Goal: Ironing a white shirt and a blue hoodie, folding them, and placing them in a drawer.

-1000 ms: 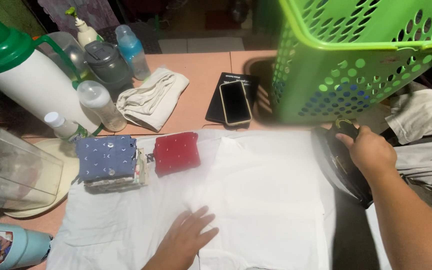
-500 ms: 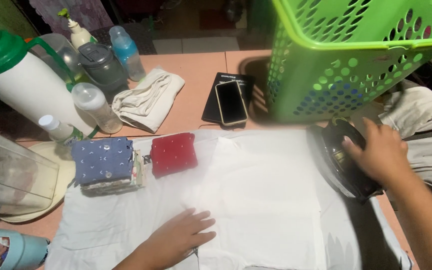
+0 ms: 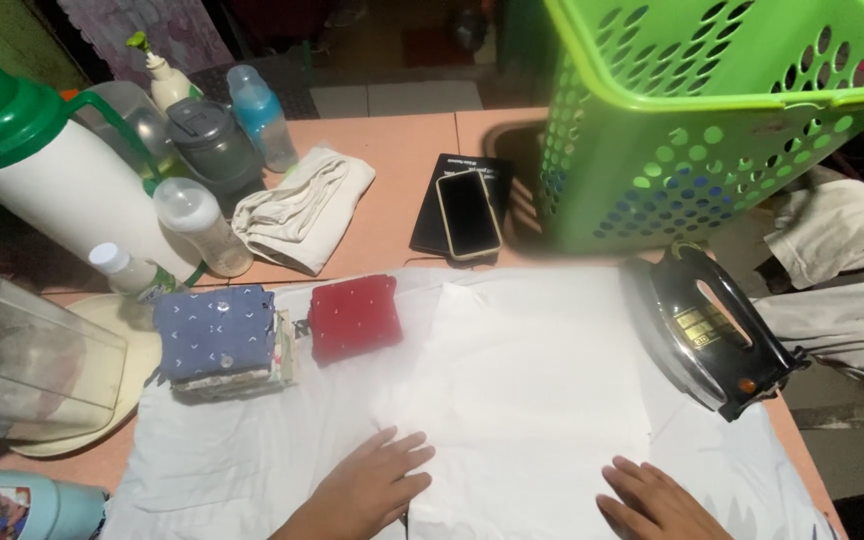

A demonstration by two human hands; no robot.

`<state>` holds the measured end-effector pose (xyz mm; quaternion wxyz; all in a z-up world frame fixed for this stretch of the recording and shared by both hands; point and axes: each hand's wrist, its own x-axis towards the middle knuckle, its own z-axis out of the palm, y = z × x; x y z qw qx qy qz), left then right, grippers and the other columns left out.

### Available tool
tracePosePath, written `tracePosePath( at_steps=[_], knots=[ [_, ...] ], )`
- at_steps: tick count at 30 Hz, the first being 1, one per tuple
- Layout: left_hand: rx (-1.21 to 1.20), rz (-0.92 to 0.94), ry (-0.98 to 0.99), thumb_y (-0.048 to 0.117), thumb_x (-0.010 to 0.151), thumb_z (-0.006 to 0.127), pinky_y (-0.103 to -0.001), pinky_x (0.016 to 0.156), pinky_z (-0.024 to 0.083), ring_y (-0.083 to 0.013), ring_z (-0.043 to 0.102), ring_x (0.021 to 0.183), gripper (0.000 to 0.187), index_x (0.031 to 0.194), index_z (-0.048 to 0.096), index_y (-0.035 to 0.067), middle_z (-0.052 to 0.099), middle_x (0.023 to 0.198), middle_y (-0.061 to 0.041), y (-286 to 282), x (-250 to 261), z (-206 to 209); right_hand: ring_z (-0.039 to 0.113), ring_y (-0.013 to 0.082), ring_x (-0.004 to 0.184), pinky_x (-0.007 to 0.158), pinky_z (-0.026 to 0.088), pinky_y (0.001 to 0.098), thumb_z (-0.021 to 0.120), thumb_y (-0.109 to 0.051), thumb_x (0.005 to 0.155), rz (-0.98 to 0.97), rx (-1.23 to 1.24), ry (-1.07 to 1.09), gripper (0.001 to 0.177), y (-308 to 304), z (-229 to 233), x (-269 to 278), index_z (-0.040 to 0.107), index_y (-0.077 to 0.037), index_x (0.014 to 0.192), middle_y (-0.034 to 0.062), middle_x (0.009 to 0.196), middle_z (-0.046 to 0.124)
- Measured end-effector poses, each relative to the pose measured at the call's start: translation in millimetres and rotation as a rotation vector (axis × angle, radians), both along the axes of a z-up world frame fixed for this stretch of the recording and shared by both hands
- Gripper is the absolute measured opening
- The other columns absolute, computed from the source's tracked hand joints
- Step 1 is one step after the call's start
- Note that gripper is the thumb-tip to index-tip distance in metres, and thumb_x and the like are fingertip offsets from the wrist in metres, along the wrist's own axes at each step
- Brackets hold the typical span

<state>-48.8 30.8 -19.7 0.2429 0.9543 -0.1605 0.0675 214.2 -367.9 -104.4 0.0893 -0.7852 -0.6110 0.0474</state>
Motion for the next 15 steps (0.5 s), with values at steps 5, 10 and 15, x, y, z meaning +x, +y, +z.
tracePosePath(
  at_steps=[5,10,15],
  knots=[
    [-0.153,0.137,-0.026,0.004,0.085,0.07,-0.052,0.117,0.036,-0.0308,0.055,0.136,0.029,0.114,0.068,0.007,0.069,0.131,-0.01,-2,7,-32,0.058,0.0223,0.132,0.1,0.052,0.0412,0.066,-0.031,0.089,-0.249,0.116,0.368,0.026,-2,17,11,0.075,-0.016,0.108,0.0104,0.127,0.068],
    [-0.785,0.916,0.577,0.016,0.092,0.06,-0.04,0.091,0.057,-0.0306,0.076,0.101,0.026,0.117,0.067,0.013,0.077,0.106,-0.011,-16,54,34,0.067,0.0277,0.079,0.071,0.053,0.0391,0.064,-0.02,0.095,-1.059,0.241,0.995,0.028,43,52,40,0.073,-0.003,0.116,0.0223,0.092,0.074],
    [-0.537,1.017,0.454,0.028,0.097,0.05,-0.046,0.092,0.052,-0.0388,0.068,0.101,0.029,0.108,0.067,0.007,0.072,0.104,-0.02,-1,96,19,0.066,0.0248,0.082,0.071,0.053,0.0371,0.067,-0.026,0.095,-1.121,0.164,0.801,0.033,98,91,58,0.07,0.004,0.108,0.018,0.092,0.073]
  ],
)
